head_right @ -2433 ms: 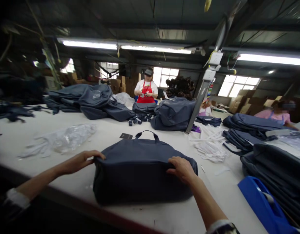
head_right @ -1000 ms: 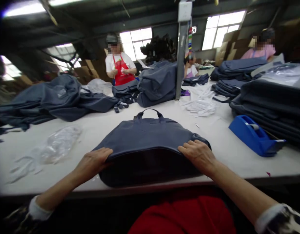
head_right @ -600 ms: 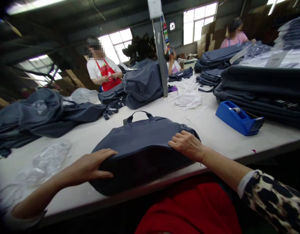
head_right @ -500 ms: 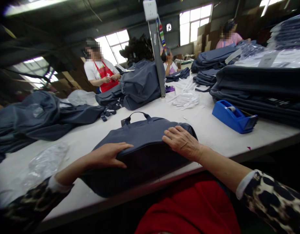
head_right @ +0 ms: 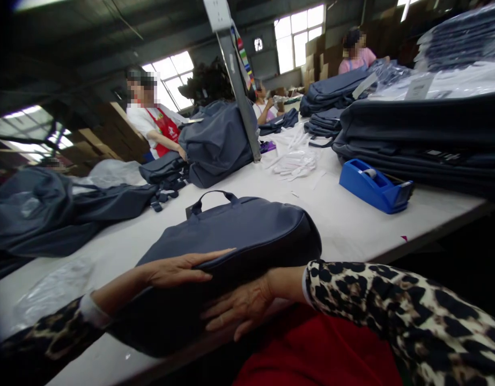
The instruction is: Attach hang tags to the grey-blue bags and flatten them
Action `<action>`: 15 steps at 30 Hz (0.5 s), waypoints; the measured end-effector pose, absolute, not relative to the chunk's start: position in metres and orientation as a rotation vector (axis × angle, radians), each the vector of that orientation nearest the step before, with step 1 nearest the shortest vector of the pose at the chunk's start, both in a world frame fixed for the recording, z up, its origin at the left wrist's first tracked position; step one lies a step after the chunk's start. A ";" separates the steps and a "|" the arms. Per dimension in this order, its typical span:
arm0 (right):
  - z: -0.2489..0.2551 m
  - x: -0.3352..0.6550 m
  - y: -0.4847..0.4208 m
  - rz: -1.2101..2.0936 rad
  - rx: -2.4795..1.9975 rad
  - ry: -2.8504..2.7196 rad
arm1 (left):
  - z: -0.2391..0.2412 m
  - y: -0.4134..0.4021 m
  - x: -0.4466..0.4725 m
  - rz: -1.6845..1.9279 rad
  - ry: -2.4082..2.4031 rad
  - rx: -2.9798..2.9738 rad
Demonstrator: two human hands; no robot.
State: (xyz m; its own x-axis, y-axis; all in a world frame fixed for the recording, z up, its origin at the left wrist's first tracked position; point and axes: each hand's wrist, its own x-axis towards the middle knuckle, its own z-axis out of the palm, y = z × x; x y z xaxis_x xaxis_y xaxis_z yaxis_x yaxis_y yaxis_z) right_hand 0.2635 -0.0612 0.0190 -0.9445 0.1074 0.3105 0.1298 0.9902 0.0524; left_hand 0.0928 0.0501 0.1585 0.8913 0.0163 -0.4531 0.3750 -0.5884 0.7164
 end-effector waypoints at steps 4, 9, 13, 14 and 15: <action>0.005 0.266 -0.051 0.044 -0.259 -2.769 | 0.154 0.048 0.098 -0.524 0.232 2.140; -0.013 0.268 -0.039 0.038 -0.249 -2.730 | 0.135 0.037 0.099 -0.554 0.152 2.119; -0.035 0.264 -0.035 0.201 -0.479 -2.711 | 0.098 0.024 0.084 -0.485 0.177 2.204; -0.038 0.263 -0.035 0.238 -0.509 -2.728 | 0.088 0.021 0.079 -0.451 0.193 2.237; -0.040 0.264 -0.037 0.259 -0.556 -2.739 | 0.078 0.019 0.074 -0.418 0.206 2.269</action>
